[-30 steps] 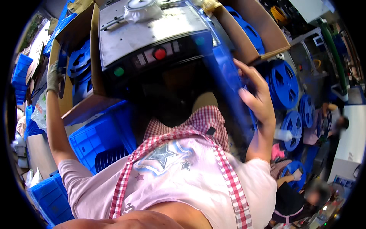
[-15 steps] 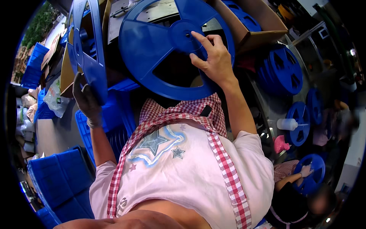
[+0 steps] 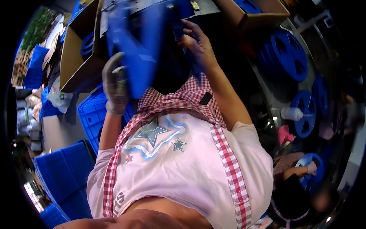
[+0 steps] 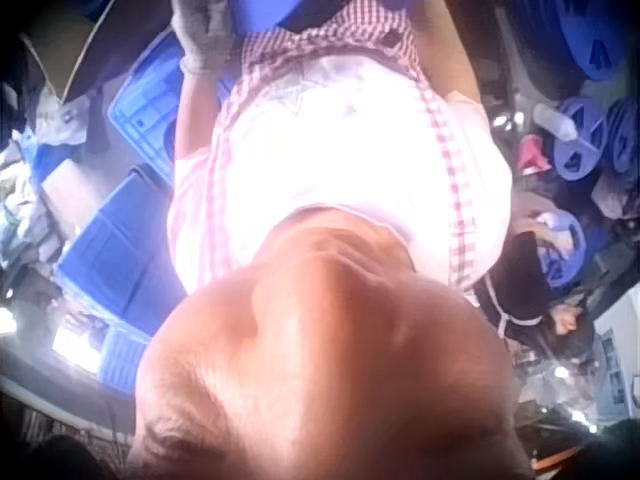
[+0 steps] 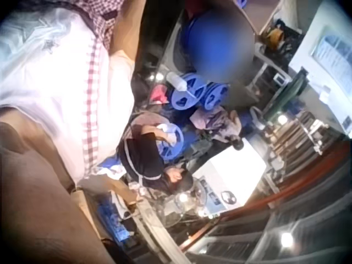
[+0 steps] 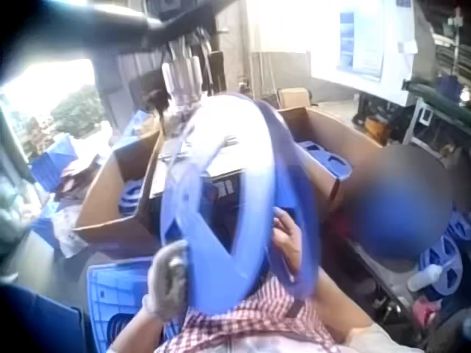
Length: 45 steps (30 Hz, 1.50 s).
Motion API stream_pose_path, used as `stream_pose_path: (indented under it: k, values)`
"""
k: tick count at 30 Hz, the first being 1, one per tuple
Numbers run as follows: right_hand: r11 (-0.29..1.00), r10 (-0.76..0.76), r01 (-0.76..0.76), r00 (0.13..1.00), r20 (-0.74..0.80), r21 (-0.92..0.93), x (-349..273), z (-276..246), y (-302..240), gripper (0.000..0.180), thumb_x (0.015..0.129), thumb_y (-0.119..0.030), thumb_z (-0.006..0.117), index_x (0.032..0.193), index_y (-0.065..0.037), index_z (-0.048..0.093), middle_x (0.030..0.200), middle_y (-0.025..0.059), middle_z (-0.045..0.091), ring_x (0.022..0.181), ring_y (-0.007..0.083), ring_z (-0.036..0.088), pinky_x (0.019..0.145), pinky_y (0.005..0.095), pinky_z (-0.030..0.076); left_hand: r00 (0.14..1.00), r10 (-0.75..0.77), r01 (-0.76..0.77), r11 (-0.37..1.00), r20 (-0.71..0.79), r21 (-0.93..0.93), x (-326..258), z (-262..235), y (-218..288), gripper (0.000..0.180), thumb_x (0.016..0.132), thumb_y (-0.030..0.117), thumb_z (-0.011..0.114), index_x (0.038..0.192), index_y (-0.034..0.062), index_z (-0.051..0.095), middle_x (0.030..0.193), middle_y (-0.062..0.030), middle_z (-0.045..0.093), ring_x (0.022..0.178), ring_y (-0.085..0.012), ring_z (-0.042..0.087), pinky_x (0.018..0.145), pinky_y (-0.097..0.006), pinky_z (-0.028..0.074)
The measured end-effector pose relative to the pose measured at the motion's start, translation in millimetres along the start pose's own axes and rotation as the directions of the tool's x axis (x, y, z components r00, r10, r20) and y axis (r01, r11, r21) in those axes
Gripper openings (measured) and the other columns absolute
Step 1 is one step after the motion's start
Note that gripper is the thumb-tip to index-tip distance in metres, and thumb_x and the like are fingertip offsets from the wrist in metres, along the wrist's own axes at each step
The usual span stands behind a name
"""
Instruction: The person repeatedly picks up blue plastic wheel-like parts, places them into a machine, presses a button, and then removes them to place into a cardboard box. The person handles the parts one at a time throughout the clip.
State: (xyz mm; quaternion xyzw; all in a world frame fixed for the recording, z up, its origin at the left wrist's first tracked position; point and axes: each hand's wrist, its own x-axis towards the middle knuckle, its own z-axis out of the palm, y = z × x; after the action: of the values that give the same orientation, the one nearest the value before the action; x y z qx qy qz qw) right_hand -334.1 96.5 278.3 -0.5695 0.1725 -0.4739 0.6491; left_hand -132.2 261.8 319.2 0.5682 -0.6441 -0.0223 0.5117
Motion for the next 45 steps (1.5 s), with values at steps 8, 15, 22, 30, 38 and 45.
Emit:
stream_pose_path:
  k: [8,15,22,30,38,45]
  values:
    - [0.811,0.267,-0.323,0.946,0.182,0.488,-5.7,5.9,11.1,0.061,0.087,-0.039,0.064,0.14,-0.015,0.044,0.105,0.0098,0.056,0.093,0.0174,0.058,0.083,0.0301,0.049,0.769,0.112,-0.362,0.887,0.629,0.285,17.5,38.4,35.4,0.051,0.077,0.005,0.065,0.126,0.0131,0.055,0.074,-0.0054,0.059,0.068,-0.0252,0.062,0.063,-0.035,0.052]
    - [0.822,0.266,-0.272,0.96,0.084,0.501,3.3,2.9,14.4,0.063,0.087,-0.041,0.063,0.141,-0.016,0.043,0.105,0.0099,0.057,0.092,0.017,0.059,0.081,0.0304,0.05,0.514,0.447,-0.857,0.314,0.732,0.409,108.3,-1.2,34.4,0.069,0.073,0.016,0.075,0.134,0.0255,0.046,0.138,-0.002,0.047,0.133,-0.0242,0.041,0.11,-0.041,0.037]
    - [0.773,0.306,-0.356,0.934,0.184,0.524,5.6,40.7,35.1,0.065,0.087,-0.042,0.063,0.142,-0.016,0.042,0.106,0.01,0.058,0.092,0.0166,0.059,0.08,0.0307,0.051,0.201,0.409,-0.978,0.03,0.89,0.207,141.6,-27.9,19.5,0.066,0.076,0.014,0.073,0.135,0.0227,0.046,0.133,-0.0031,0.052,0.126,-0.0223,0.047,0.106,-0.036,0.041]
    - [0.842,0.343,-0.415,0.905,0.251,0.344,32.1,32.0,19.3,0.067,0.086,-0.044,0.062,0.144,-0.017,0.04,0.106,0.0101,0.058,0.091,0.0162,0.06,0.079,0.0311,0.052,0.486,0.104,-0.861,0.229,0.868,0.455,157.0,-106.0,40.1,0.066,0.076,0.017,0.074,0.136,0.0184,0.046,0.127,-0.0076,0.057,0.118,-0.0249,0.055,0.101,-0.035,0.046]
    - [0.909,0.029,0.061,0.977,0.209,-0.412,87.0,38.6,-34.8,0.076,0.083,-0.037,0.068,0.145,-0.01,0.034,0.112,0.0179,0.058,0.102,0.0277,0.058,0.088,0.0337,0.047,0.97,-0.222,0.181,0.929,0.096,0.323,88.6,-165.4,4.2,0.066,0.08,0.015,0.069,0.14,0.0141,0.04,0.126,-0.0106,0.057,0.115,-0.0248,0.057,0.098,-0.035,0.047]
    - [0.827,0.002,0.128,0.973,0.23,-0.548,87.5,80.0,-32.9,0.077,0.081,-0.036,0.071,0.144,-0.008,0.035,0.118,0.0212,0.056,0.11,0.0283,0.056,0.095,0.0355,0.043,0.819,-0.573,0.436,0.611,0.011,-0.661,43.4,-61.3,-30.3,0.063,0.086,0.014,0.063,0.142,0.0129,0.035,0.128,-0.0115,0.055,0.116,-0.023,0.056,0.098,-0.032,0.046]
